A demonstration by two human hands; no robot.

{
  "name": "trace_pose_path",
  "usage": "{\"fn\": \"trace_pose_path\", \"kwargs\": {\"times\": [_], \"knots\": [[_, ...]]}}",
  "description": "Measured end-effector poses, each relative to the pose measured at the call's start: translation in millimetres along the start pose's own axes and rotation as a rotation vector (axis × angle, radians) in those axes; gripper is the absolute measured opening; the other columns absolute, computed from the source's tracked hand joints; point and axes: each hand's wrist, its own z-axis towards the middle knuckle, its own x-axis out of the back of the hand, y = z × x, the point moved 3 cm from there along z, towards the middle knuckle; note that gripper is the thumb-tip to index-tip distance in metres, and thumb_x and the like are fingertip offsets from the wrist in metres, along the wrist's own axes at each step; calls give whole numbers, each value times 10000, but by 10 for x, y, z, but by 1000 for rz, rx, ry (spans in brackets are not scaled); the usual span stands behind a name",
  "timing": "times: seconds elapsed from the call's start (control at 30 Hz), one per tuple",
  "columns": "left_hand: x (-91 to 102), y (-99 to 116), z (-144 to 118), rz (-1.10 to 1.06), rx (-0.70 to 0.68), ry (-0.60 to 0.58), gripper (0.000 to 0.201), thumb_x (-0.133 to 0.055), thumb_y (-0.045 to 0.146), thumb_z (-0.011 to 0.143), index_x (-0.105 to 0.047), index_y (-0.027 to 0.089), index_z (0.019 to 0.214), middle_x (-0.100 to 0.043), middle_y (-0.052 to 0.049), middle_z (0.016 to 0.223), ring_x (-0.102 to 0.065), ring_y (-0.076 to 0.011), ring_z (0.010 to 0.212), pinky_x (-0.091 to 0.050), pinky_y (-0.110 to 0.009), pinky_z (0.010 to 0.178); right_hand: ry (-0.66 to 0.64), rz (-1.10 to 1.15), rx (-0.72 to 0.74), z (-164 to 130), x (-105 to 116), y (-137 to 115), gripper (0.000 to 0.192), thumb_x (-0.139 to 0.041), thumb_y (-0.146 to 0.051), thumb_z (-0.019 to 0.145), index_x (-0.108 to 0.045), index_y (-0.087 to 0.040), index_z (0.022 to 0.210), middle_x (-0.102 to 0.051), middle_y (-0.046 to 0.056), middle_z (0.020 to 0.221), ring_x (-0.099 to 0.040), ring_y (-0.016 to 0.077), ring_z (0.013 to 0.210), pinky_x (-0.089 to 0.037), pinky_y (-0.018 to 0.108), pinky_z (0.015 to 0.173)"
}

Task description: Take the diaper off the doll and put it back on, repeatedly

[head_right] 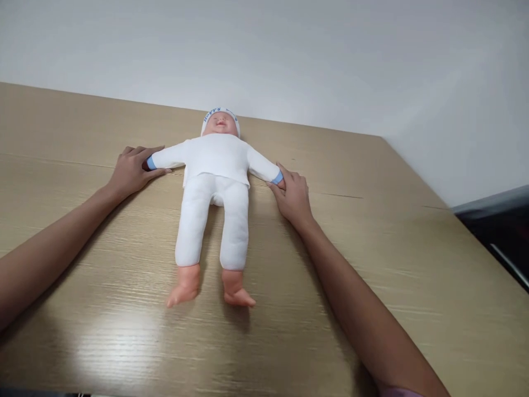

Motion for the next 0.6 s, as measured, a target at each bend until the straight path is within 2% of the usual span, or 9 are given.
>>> {"fn": "trace_pose_path", "kwargs": {"times": [0.17,0.23,0.4,0.6], "knots": [[63,24,-115,-38,18,7,909,-765,791,956,-601,242,1662,-688,-186,1557,-579,-459,1439,-426,-634,1239,61,-21,15,-49,68,-82,709,-619,-557,1047,-603,-140,1620,-725,241,1481,-639,426,1316,-494,603,1175],[130,36,-188,-54,-5,29,857,-777,738,953,-609,231,1622,-695,-185,1561,-608,-437,1427,-440,-613,1243,110,-27,10,-98,137,-142,657,-674,-524,1000,-650,-142,1534,-732,238,1463,-642,426,1311,-501,595,1162],[267,35,-278,-52,-13,54,548,-667,613,1014,-730,286,1448,-811,-136,1387,-704,-395,1259,-486,-588,1174,153,-27,-40,-145,236,-194,420,-661,-487,1022,-730,-200,1321,-784,191,1297,-676,395,1205,-513,567,1101],[256,19,-220,-24,55,70,510,-668,574,1004,-769,293,1418,-832,-158,1266,-686,-405,1210,-526,-561,1067,153,5,-67,-53,207,-167,352,-638,-446,1051,-737,-206,1288,-789,182,1299,-669,376,1197,-512,554,1105]]}}
